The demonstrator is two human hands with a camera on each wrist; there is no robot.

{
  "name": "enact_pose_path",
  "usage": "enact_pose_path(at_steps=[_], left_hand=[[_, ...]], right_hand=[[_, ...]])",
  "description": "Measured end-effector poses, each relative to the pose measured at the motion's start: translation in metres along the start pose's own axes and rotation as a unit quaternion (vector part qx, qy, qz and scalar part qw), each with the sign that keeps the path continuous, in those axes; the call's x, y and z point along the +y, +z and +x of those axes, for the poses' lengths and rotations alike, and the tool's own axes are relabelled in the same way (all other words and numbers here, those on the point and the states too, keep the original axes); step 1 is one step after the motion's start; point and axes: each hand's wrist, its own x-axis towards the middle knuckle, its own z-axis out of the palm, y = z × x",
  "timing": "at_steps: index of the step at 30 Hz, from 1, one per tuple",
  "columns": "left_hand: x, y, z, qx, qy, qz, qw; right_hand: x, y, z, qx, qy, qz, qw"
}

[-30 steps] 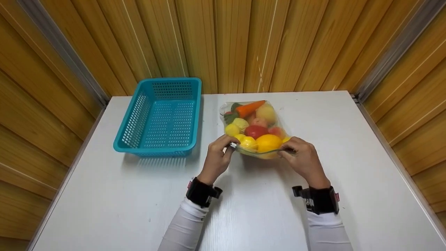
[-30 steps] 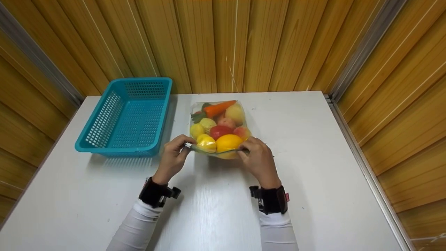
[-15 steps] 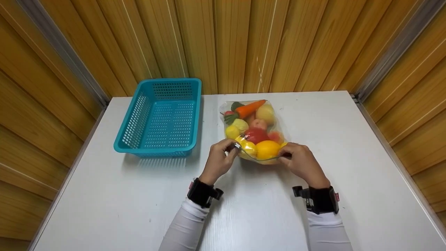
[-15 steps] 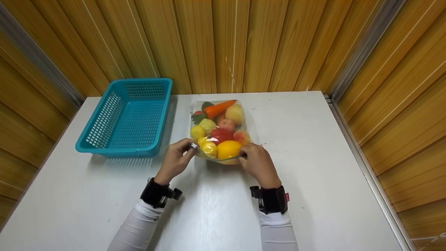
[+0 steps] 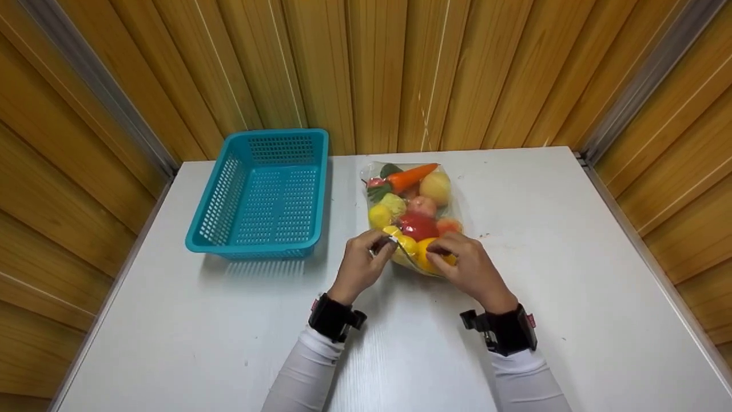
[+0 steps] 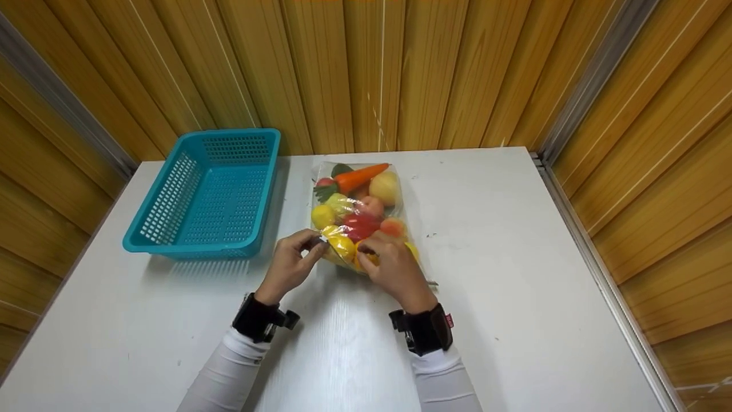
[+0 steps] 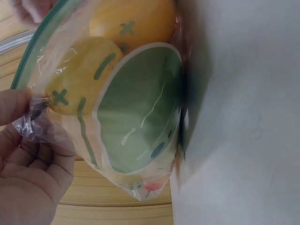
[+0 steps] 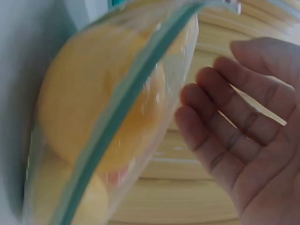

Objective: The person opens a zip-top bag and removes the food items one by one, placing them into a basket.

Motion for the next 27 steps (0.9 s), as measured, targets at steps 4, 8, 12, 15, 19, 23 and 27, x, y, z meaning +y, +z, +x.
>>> enact_pose_path(at_steps=[4,8,12,15,19,23,27], left_hand=[[-0.001,0.000,0.000,-0.002,0.013,0.006,0.9999],[-0.003,0.000,0.000,-0.012,0.027,0.017,0.9994],[-0.003,-0.001,0.001,-0.026,0.038,0.020,0.9988],[-0.004,-0.001,0.001,-0.037,0.040,0.018,0.9984],[-0.004,-0.001,0.000,-0.053,0.038,0.014,0.9978],[-0.004,-0.002,0.000,-0.069,0.038,0.011,0.9968],[-0.004,-0.003,0.000,-0.078,0.040,0.008,0.9961]], right_hand=[[-0.008,0.015,0.004,0.037,-0.039,0.017,0.998],[-0.014,0.029,0.006,0.064,-0.057,0.033,0.996],[-0.016,0.038,0.006,0.081,-0.066,0.035,0.994],[-0.016,0.043,0.006,0.092,-0.077,0.030,0.992],[-0.016,0.047,0.007,0.107,-0.092,0.029,0.990],[-0.016,0.049,0.006,0.116,-0.095,0.028,0.988],[-0.016,0.050,0.006,0.118,-0.088,0.024,0.989]])
